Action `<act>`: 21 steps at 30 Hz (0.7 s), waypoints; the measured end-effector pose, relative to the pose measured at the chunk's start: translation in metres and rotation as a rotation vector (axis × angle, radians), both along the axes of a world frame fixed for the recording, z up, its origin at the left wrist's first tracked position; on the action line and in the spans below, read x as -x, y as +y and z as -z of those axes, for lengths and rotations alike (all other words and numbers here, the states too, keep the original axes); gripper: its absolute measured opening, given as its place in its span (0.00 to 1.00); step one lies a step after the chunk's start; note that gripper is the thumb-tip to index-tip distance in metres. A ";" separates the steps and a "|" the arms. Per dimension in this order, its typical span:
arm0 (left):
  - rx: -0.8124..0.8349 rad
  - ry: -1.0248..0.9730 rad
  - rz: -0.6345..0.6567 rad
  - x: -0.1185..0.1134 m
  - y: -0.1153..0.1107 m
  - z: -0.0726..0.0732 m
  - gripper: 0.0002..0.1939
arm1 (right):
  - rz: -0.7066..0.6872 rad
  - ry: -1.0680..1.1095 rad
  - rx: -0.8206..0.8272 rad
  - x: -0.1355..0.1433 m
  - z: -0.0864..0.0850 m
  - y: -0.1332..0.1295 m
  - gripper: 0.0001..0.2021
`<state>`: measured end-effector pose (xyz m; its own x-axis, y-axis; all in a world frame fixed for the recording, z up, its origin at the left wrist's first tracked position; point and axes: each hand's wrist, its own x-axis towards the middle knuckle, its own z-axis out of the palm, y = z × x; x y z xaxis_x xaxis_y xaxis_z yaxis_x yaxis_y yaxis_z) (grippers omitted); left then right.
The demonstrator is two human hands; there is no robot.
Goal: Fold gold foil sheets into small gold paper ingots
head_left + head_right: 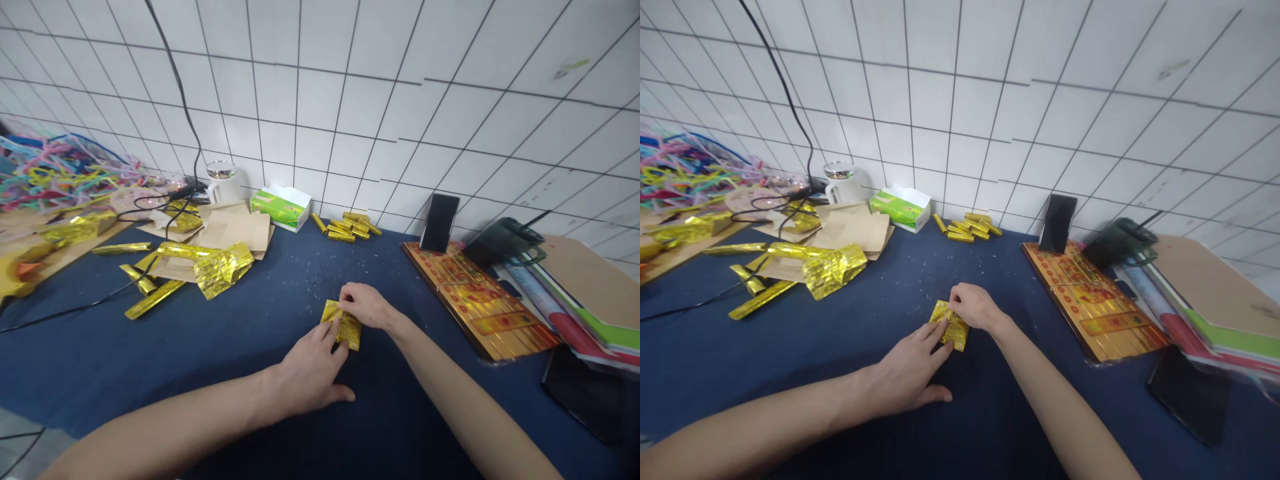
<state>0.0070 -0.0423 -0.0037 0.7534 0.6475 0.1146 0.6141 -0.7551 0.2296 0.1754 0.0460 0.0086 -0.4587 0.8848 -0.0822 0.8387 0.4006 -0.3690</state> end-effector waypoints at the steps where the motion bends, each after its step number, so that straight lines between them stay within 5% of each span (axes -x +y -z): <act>1: -0.001 -0.001 0.002 0.000 0.000 0.000 0.35 | -0.007 -0.014 -0.018 0.000 0.001 0.000 0.06; 12: 0.009 -0.045 0.008 0.001 0.001 -0.001 0.31 | 0.045 -0.027 -0.046 0.001 0.000 -0.005 0.04; 21: 0.022 -0.027 0.035 0.000 0.004 0.001 0.31 | 0.066 0.134 0.111 -0.033 -0.003 -0.005 0.06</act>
<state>0.0067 -0.0384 -0.0045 0.7722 0.6237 0.1211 0.5811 -0.7704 0.2624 0.2087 0.0414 0.0118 -0.4136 0.9021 -0.1228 0.8021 0.2973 -0.5179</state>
